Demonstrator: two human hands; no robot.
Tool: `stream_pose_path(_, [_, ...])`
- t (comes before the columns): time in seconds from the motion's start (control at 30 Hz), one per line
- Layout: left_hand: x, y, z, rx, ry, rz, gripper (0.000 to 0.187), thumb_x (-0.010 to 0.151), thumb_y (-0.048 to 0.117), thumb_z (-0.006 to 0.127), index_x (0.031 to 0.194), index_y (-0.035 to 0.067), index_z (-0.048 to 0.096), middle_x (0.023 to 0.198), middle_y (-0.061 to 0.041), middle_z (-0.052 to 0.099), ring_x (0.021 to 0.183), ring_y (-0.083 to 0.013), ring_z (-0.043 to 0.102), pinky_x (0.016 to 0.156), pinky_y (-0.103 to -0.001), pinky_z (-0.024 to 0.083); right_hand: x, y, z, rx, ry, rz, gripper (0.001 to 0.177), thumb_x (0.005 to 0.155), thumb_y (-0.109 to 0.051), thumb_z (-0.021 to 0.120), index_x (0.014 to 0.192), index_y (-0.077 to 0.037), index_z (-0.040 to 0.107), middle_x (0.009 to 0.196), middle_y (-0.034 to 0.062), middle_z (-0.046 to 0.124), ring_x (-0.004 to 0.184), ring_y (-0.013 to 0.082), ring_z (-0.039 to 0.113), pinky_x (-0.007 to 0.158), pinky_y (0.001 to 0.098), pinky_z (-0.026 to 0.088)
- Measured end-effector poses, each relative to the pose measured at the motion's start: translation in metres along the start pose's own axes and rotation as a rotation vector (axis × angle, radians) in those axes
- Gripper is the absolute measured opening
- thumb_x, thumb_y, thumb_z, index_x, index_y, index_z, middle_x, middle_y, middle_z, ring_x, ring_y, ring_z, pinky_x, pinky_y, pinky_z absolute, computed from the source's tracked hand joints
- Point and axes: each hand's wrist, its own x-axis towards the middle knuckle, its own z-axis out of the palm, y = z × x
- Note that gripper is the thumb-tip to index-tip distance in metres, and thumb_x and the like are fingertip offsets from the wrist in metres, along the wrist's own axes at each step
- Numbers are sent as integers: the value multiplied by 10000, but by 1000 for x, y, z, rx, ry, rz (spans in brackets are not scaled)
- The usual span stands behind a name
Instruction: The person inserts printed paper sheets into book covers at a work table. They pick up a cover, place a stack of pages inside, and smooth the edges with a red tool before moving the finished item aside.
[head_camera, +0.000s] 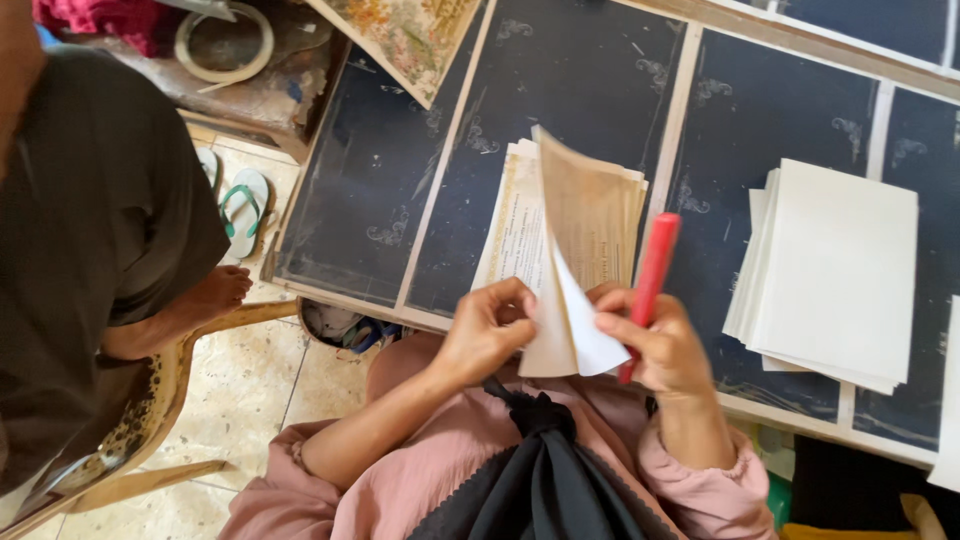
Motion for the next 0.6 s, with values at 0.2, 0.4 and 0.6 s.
stream_pose_path(0.2, [11, 9, -30, 148, 60, -49, 133, 703, -26, 526, 722, 106, 524, 603, 11, 504, 469, -65, 425, 408, -215, 353, -41, -22, -139, -263, 464, 23, 150, 788, -127, 658, 932, -87, 646, 848, 12, 578, 671, 130, 510, 653, 217, 390])
stream_pose_path(0.4, [17, 20, -36, 426, 144, -118, 41, 668, 54, 527, 683, 90, 516, 578, -7, 529, 482, -103, 531, 448, -249, 460, -55, -36, -223, -1190, 908, 31, 446, 886, -461, 755, 1071, -69, 647, 766, 85, 342, 678, 207, 359, 558, 331, 310])
stream_pose_path(0.6, [25, 15, -55, 797, 154, 32, 119, 742, 150, 551, 858, 121, 554, 652, -13, 564, 563, -156, 525, 560, -338, 412, -42, -33, -307, -1552, 911, 354, 845, 745, -745, 770, 965, 49, 585, 954, 188, 488, 793, 373, 541, 693, 466, 432])
